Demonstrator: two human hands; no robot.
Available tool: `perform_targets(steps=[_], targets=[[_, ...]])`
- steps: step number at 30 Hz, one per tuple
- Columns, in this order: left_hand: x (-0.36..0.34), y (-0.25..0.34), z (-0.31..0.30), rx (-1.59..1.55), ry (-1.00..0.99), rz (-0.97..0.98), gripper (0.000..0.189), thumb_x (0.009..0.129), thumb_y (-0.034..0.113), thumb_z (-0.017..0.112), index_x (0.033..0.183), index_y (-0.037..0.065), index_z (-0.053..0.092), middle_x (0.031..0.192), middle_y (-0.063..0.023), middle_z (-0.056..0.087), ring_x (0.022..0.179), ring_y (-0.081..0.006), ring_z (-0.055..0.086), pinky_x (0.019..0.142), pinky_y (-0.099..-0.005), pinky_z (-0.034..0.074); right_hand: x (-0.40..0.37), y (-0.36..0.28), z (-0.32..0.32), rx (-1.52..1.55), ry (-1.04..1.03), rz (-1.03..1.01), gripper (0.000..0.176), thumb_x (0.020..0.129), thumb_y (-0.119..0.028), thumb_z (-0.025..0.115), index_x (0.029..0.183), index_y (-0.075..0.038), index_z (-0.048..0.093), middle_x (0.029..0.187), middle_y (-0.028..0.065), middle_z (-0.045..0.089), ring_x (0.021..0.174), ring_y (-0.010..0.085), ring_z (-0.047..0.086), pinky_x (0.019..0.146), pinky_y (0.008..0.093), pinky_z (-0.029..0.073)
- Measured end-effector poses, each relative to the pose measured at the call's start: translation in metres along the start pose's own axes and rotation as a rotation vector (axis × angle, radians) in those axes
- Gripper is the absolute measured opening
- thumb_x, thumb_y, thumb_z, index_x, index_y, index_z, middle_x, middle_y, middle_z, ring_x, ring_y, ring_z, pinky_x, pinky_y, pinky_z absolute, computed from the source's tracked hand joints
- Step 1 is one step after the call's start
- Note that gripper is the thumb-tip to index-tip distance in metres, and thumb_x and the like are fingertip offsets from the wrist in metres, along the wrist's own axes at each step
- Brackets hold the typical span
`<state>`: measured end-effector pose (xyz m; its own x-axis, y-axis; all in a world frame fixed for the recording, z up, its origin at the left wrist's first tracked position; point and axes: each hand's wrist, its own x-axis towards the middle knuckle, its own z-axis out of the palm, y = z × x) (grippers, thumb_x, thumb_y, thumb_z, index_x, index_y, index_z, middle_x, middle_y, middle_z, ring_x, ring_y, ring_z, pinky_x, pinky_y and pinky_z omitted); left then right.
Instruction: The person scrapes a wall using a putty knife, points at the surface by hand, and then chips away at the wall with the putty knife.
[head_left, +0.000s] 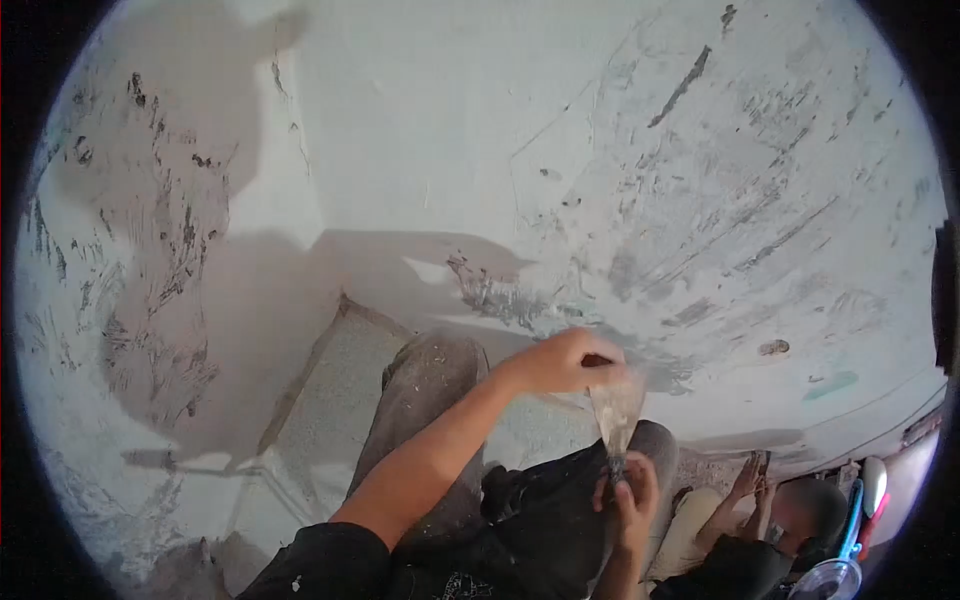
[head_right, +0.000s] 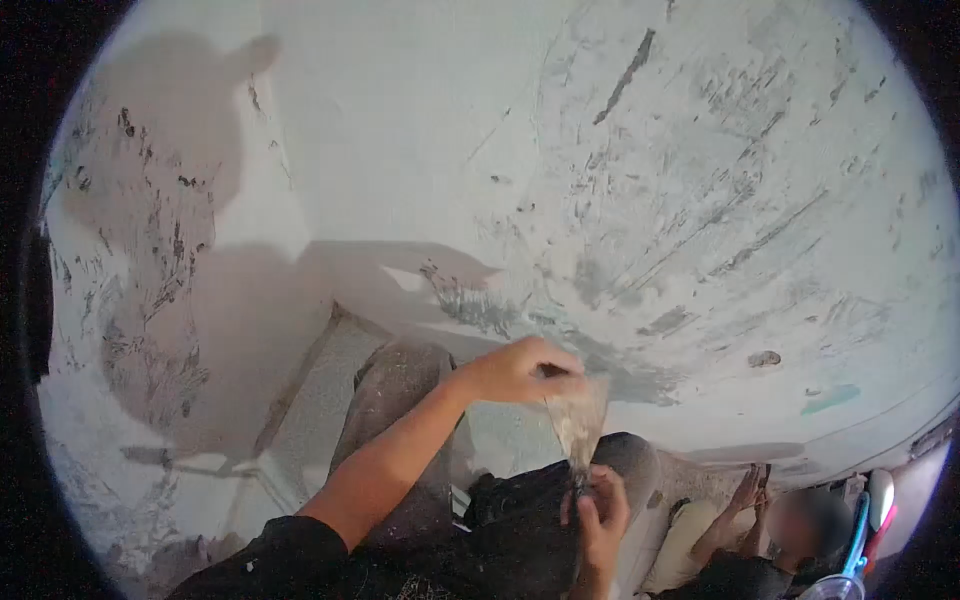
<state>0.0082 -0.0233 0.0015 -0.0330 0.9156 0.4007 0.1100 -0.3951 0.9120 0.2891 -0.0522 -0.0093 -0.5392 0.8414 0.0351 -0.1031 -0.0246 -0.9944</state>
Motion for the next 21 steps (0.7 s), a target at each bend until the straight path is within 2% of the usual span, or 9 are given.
perform_targets(steps=[2, 4, 6, 8, 10, 13, 16, 18, 21], targets=[[0.011, 0.002, 0.013, 0.035, -0.217, -0.060, 0.031, 0.093, 0.030, 0.063, 0.095, 0.000, 0.068, 0.075, -0.0009, 0.061, 0.069, -0.0086, 0.049, 0.062, -0.0273, 0.040, -0.007, 0.002, 0.010, -0.002, 0.017, 0.047, 0.048, 0.091, -0.019, 0.064, 0.128, 0.003, 0.044, 0.091, 0.0147, 0.061, 0.060, 0.0152, 0.056, 0.047, 0.0283, 0.044], [0.014, 0.005, 0.017, 0.012, -0.199, -0.044, 0.028, 0.093, 0.029, 0.063, 0.095, 0.002, 0.069, 0.076, 0.0002, 0.061, 0.069, -0.0079, 0.048, 0.061, -0.0269, 0.040, -0.009, 0.004, 0.020, -0.005, 0.001, 0.042, 0.049, 0.093, -0.018, 0.063, 0.132, 0.003, 0.042, 0.084, 0.0147, 0.062, 0.054, 0.0137, 0.052, 0.046, 0.0273, 0.042], [0.015, -0.008, 0.019, -0.154, -0.009, -0.012, 0.028, 0.092, 0.029, 0.063, 0.093, 0.002, 0.069, 0.075, 0.0015, 0.060, 0.068, -0.0087, 0.048, 0.061, -0.0276, 0.040, -0.004, 0.004, 0.025, 0.036, 0.024, 0.043, 0.052, 0.094, -0.020, 0.061, 0.135, 0.002, 0.040, 0.077, 0.0137, 0.062, 0.050, 0.0125, 0.049, 0.044, 0.0253, 0.039], [0.013, -0.004, 0.007, -0.302, -0.057, -0.047, 0.027, 0.093, 0.027, 0.062, 0.091, 0.001, 0.069, 0.078, -0.0003, 0.061, 0.072, -0.0108, 0.051, 0.065, -0.0276, 0.042, 0.006, 0.000, 0.032, 0.082, 0.011, -0.060, 0.049, 0.095, -0.020, 0.058, 0.135, 0.002, 0.041, 0.074, 0.0107, 0.060, 0.049, 0.0110, 0.047, 0.043, 0.0239, 0.035], [0.012, -0.006, 0.000, -0.718, 0.183, -0.119, 0.036, 0.094, 0.032, 0.058, 0.098, -0.002, 0.066, 0.088, -0.0040, 0.062, 0.082, -0.0125, 0.054, 0.074, -0.0280, 0.043, 0.025, -0.011, 0.043, 0.022, 0.054, -0.102, 0.040, 0.097, -0.019, 0.056, 0.129, 0.003, 0.049, 0.072, 0.0081, 0.059, 0.050, 0.0103, 0.046, 0.044, 0.0241, 0.034], [0.017, -0.018, -0.023, -0.831, 0.340, 0.045, 0.047, 0.095, 0.039, 0.052, 0.115, -0.003, 0.058, 0.104, -0.0071, 0.060, 0.096, -0.0151, 0.055, 0.083, -0.0293, 0.043, 0.061, -0.035, 0.040, -0.578, -0.043, -0.374, 0.030, 0.093, -0.011, 0.057, 0.120, 0.001, 0.062, 0.071, 0.0063, 0.054, 0.058, 0.0116, 0.048, 0.053, 0.0241, 0.038], [0.017, 0.000, -0.025, -0.727, 0.573, 0.179, 0.046, 0.097, 0.040, 0.049, 0.119, 0.001, 0.057, 0.103, -0.0060, 0.063, 0.090, -0.0138, 0.059, 0.076, -0.0308, 0.044, 0.097, -0.076, 0.064, -0.894, -0.111, -0.632, 0.035, 0.091, 0.002, 0.052, 0.124, -0.001, 0.060, 0.080, 0.0078, 0.056, 0.063, 0.0152, 0.048, 0.057, 0.0249, 0.038], [0.022, 0.018, -0.031, -0.709, 0.612, 0.184, 0.049, 0.098, 0.042, 0.047, 0.125, 0.001, 0.053, 0.111, -0.0069, 0.061, 0.093, -0.0142, 0.059, 0.076, -0.0315, 0.045, 0.114, -0.092, 0.078, -0.965, -0.050, -0.505, 0.041, 0.086, 0.008, 0.053, 0.124, -0.005, 0.062, 0.081, 0.0097, 0.055, 0.067, 0.0183, 0.050, 0.060, 0.0270, 0.040], [0.037, 0.040, -0.048, -0.594, 0.583, 0.168, 0.059, 0.099, 0.051, 0.037, 0.124, 0.000, 0.051, 0.108, -0.0112, 0.064, 0.087, -0.0181, 0.063, 0.067, -0.0336, 0.050, 0.142, -0.106, 0.087, -1.051, -0.061, -0.722, 0.054, 0.081, 0.005, 0.062, 0.129, -0.020, 0.061, 0.074, 0.0062, 0.049, 0.057, 0.0164, 0.050, 0.053, 0.0268, 0.044]])
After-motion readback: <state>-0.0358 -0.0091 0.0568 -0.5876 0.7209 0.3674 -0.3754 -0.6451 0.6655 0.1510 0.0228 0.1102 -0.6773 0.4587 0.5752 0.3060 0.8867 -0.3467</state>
